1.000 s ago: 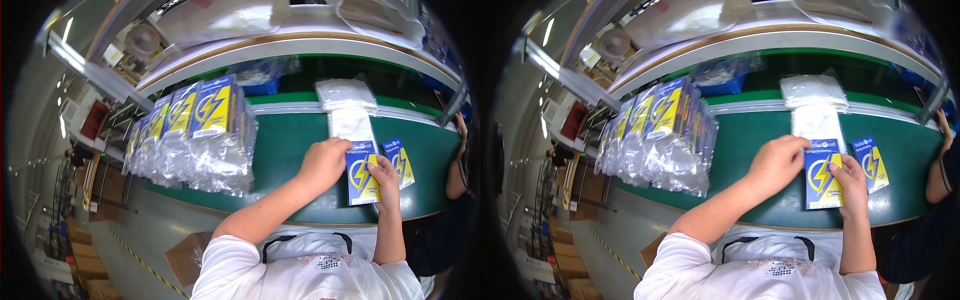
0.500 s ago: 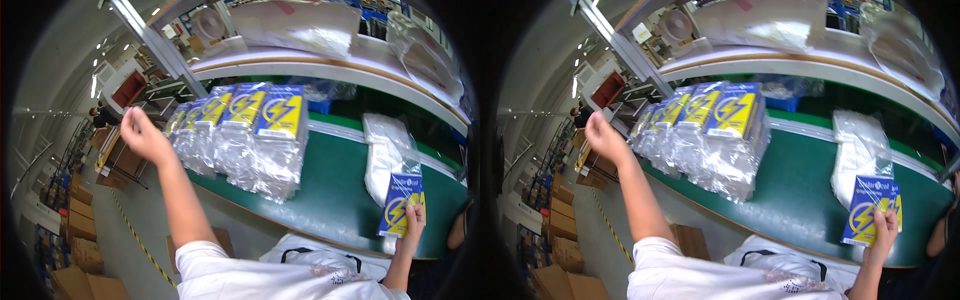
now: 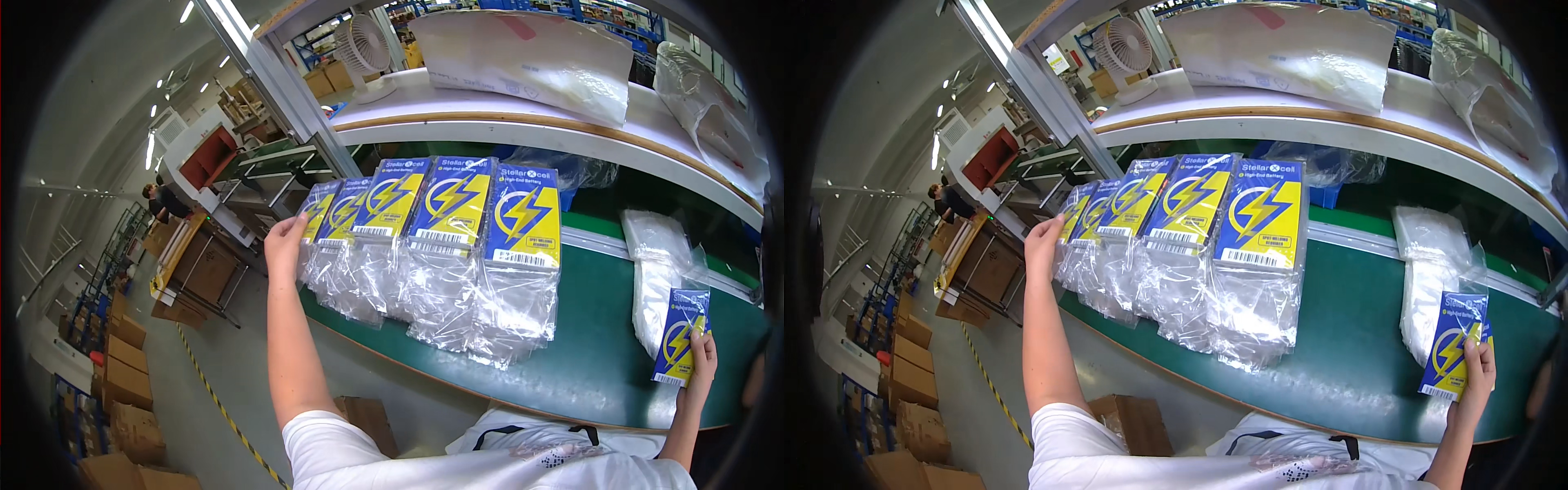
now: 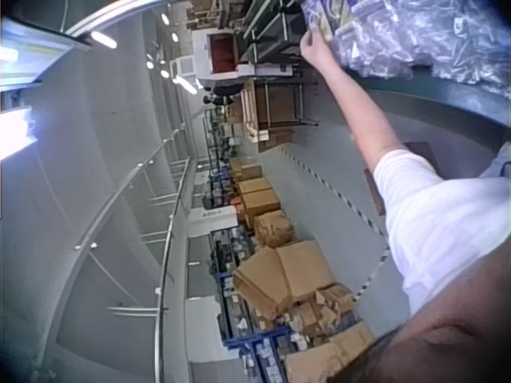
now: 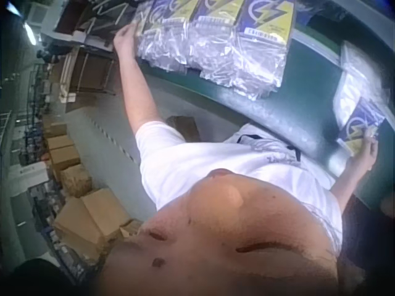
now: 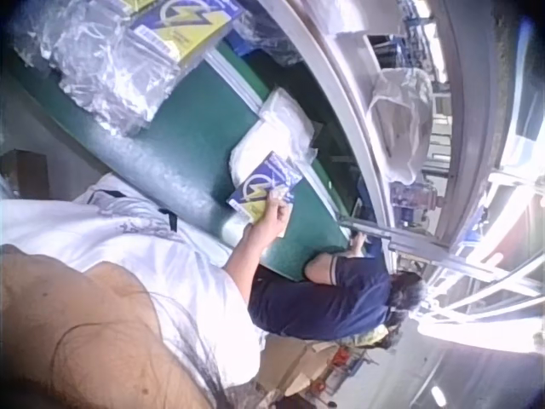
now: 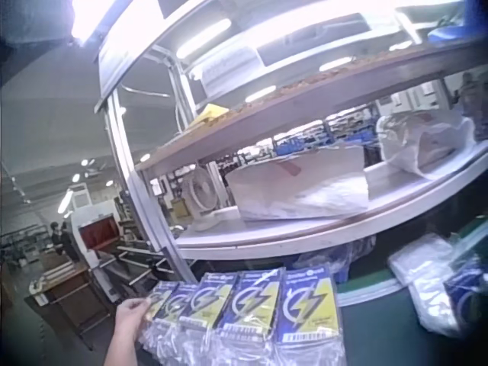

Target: The person repeatedly picks up small blue and yellow boxes labeled 'Stellar Cell' and places them into clear plastic bags. The person then places the packaged items into a larger clear plastic bag on the table. The task is performed in a repetitive, one-at-a-time manner on a green workbench.

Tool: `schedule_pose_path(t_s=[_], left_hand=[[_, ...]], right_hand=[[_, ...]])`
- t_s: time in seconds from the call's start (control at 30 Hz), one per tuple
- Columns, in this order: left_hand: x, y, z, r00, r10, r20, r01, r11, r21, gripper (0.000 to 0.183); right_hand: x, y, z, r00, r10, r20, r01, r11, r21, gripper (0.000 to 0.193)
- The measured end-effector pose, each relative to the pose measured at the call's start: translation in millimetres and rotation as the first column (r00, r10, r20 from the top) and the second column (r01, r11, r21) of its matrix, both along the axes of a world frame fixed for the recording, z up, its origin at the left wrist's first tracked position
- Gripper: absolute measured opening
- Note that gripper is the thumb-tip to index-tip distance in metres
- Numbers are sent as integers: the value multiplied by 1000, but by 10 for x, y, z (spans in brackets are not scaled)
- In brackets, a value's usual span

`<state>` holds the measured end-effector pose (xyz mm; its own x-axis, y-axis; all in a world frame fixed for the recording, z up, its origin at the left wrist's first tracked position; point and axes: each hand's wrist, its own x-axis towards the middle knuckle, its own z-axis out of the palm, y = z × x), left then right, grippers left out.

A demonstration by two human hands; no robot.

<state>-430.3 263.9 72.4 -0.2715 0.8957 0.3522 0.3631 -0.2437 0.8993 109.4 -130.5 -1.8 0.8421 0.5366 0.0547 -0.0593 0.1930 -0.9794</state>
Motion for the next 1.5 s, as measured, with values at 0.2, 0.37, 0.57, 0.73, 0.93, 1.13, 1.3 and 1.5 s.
schedule_pose_path(t_s=[0.2, 0.37, 0.57, 0.73, 0.93, 1.13, 1.3, 1.5], left_hand=[[5, 205, -142, 967, 87, -240, -77, 996, 49, 61], [-150, 88, 9, 941, 165, -295, -121, 980, 159, 61], [1018, -1127, 505, 986, 155, -54, -79, 738, 670, 28], [2107, -2626, 176, 681, -645, -348, 723, 514, 462, 26], [3192, -3126, -543, 156, -494, 856, 949, 317, 10, 32], [3250, -3042, -501, 83, -340, 937, 950, 312, 29, 31], [3346, -3451, -614, -29, -557, 830, 984, -160, -74, 36], [3199, -3323, -626, 1, -418, 908, 960, -253, -118, 60]], right_hand=[[-110, -1, 56, 1000, 2, -30, -1, 1000, 18, 22], [-148, -56, 42, 995, 20, -101, -19, 1000, 16, 24], [-179, -204, -44, 981, 102, -164, -95, 994, 47, 13], [-594, -109, 190, 935, 292, -202, -255, 948, 190, 12], [-925, -91, 137, 804, 565, -186, -553, 825, 118, 12], [-819, -294, 396, 720, 610, 331, -543, 792, -279, 56], [-700, -390, 231, 780, 175, 601, -227, 974, 12, 38], [-701, -429, 417, 426, 84, 901, -243, 970, 24, 11]])
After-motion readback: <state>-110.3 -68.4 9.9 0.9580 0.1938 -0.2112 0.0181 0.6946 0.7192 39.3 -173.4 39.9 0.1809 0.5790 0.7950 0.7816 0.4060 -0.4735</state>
